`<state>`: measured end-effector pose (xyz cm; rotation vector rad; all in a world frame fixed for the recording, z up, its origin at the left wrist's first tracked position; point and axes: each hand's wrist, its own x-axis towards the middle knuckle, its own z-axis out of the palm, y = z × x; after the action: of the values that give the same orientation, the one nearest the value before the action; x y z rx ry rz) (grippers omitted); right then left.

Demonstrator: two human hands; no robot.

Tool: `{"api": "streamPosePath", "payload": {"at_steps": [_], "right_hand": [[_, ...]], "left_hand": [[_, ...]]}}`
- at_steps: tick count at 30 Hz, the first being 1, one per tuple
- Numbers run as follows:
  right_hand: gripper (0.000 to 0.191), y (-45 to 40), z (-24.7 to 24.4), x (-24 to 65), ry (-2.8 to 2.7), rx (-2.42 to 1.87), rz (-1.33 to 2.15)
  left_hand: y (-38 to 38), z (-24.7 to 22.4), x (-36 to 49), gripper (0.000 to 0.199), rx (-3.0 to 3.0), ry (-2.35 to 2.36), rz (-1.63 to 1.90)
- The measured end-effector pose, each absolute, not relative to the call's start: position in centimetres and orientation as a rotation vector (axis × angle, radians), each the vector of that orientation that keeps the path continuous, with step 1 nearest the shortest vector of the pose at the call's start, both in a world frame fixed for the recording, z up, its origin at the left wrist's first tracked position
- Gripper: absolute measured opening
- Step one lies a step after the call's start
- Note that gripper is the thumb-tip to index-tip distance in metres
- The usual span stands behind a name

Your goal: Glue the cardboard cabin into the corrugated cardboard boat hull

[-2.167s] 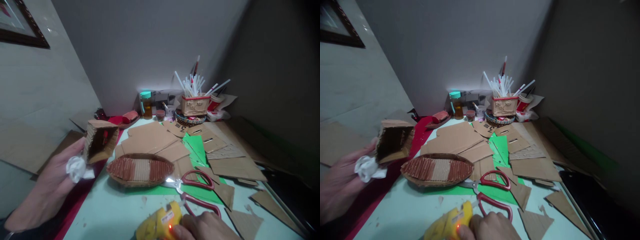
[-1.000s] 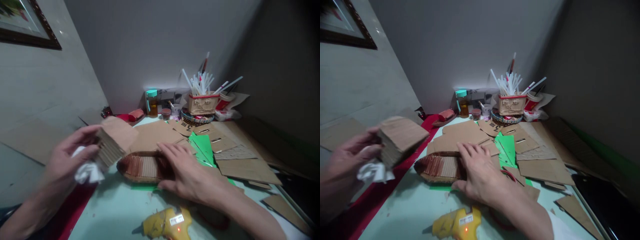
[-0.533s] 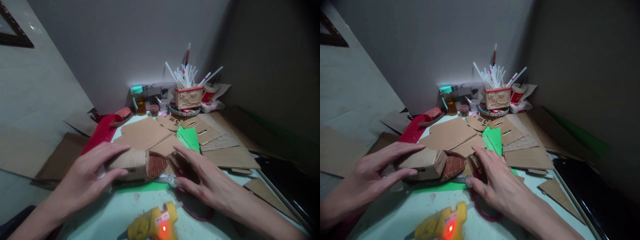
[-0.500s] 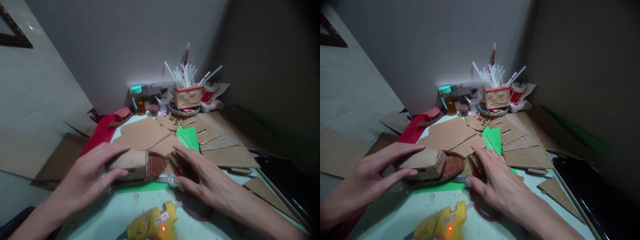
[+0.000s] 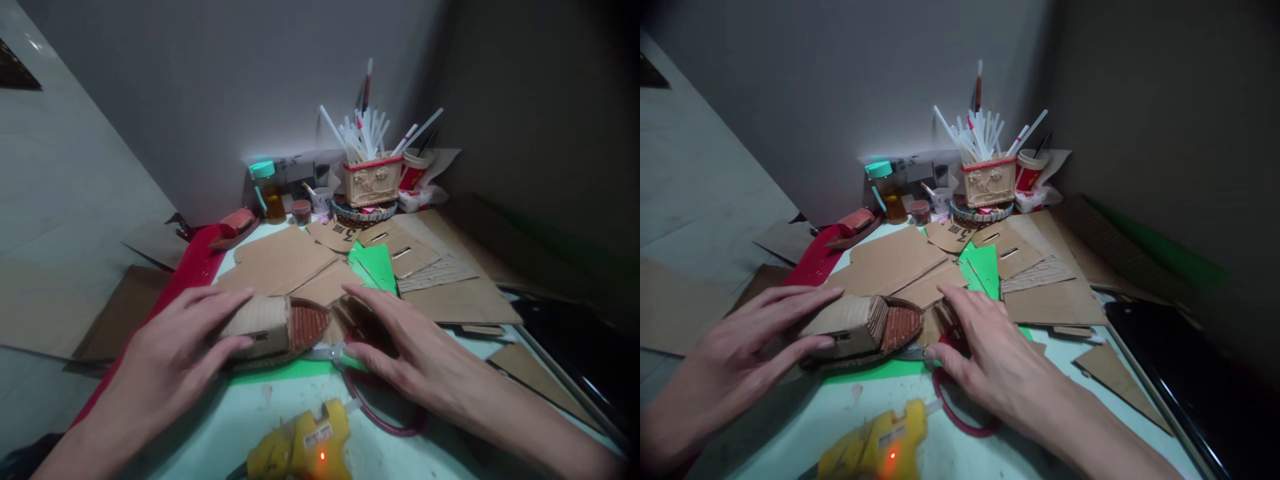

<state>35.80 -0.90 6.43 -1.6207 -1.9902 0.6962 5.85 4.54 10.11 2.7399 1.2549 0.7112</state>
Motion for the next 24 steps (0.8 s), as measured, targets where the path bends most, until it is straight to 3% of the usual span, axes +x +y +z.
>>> {"api": "streamPosePath", "payload": {"at_steps": [14,24], "right_hand": [[0.059,-0.7,6.1,35.5,-2.03,-1.592,0.703],[0.054,-0.6,6.3,34.9,-2.041,-1.543,0.621]], "left_hand": [[3.7,9.8,5.4,0.058,3.012,1.198,0.563],[3.2,9.7,5.2,0.054,3.172,1.251,0.399]]}}
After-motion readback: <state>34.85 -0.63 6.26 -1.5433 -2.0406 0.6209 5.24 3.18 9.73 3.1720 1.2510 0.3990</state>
